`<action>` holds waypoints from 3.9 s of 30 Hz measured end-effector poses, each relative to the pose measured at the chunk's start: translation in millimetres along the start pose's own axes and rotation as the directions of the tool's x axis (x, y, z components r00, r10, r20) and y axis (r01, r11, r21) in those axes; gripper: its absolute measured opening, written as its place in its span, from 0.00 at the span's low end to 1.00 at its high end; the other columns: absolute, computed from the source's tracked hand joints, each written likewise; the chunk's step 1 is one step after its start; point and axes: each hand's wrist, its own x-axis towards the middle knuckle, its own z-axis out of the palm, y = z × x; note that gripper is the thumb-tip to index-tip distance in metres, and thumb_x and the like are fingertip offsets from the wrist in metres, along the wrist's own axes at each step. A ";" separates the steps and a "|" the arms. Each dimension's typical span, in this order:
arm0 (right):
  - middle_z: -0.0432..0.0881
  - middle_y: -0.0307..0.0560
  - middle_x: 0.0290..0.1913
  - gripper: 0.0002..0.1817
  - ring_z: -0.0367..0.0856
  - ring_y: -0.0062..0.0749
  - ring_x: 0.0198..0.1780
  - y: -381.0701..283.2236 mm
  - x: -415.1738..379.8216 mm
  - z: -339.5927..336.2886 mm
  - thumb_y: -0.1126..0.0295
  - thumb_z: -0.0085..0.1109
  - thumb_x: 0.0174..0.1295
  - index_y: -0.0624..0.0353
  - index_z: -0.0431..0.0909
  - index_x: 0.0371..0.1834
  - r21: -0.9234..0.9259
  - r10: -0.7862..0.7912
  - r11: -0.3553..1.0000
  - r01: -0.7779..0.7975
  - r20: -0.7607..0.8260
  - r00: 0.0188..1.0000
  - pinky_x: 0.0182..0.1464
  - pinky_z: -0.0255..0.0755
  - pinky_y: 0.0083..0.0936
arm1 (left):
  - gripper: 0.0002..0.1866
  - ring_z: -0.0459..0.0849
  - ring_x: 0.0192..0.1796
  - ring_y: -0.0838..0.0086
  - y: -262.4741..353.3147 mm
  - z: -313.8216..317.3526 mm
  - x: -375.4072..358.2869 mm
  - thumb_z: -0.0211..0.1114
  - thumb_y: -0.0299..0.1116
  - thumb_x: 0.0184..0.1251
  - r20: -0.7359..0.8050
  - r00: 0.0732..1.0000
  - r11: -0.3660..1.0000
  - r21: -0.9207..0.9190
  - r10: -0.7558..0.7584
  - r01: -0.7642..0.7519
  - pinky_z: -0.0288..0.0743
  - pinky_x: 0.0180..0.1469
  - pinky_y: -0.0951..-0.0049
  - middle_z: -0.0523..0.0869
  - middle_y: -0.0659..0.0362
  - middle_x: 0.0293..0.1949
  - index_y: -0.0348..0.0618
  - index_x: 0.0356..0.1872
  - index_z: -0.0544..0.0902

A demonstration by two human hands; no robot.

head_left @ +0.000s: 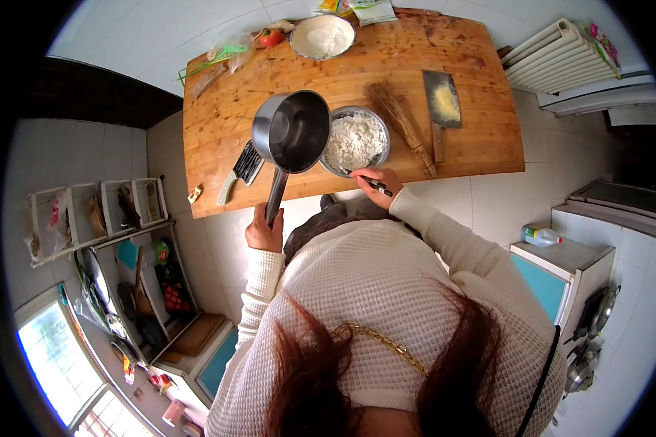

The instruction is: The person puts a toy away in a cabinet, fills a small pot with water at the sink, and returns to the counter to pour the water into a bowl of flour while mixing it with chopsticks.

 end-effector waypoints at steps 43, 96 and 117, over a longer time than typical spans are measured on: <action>0.80 0.49 0.39 0.08 0.80 0.38 0.40 29.2 -1.5 8.7 0.78 0.53 0.54 0.60 0.75 0.37 -0.009 -0.244 0.970 0.243 -0.038 0.969 0.40 0.73 0.25 | 0.14 0.81 0.22 0.64 -8.4 0.3 -2.4 0.67 0.36 0.50 -0.027 1.000 0.999 -0.039 0.002 -0.003 0.72 0.25 0.71 0.80 0.51 0.22 0.39 0.34 0.76; 0.82 0.46 0.36 0.06 0.81 0.35 0.31 43.5 31.5 -8.7 0.74 0.53 0.57 0.57 0.76 0.36 -0.014 -0.164 0.986 0.164 -0.187 0.968 0.32 0.74 0.24 | 0.15 0.81 0.24 0.62 0.7 1.1 13.7 0.67 0.38 0.50 -0.048 0.999 0.997 -0.074 -0.011 0.007 0.73 0.29 0.70 0.81 0.52 0.22 0.40 0.33 0.76; 0.80 0.46 0.28 0.05 0.78 0.28 0.26 19.3 23.9 -28.9 0.75 0.51 0.58 0.59 0.75 0.36 -0.132 0.171 0.966 -0.224 -0.327 0.929 0.28 0.70 0.20 | 0.14 0.81 0.24 0.60 2.3 2.1 16.8 0.66 0.37 0.51 -0.058 0.998 0.998 -0.068 0.014 -0.018 0.73 0.27 0.68 0.80 0.50 0.21 0.40 0.34 0.76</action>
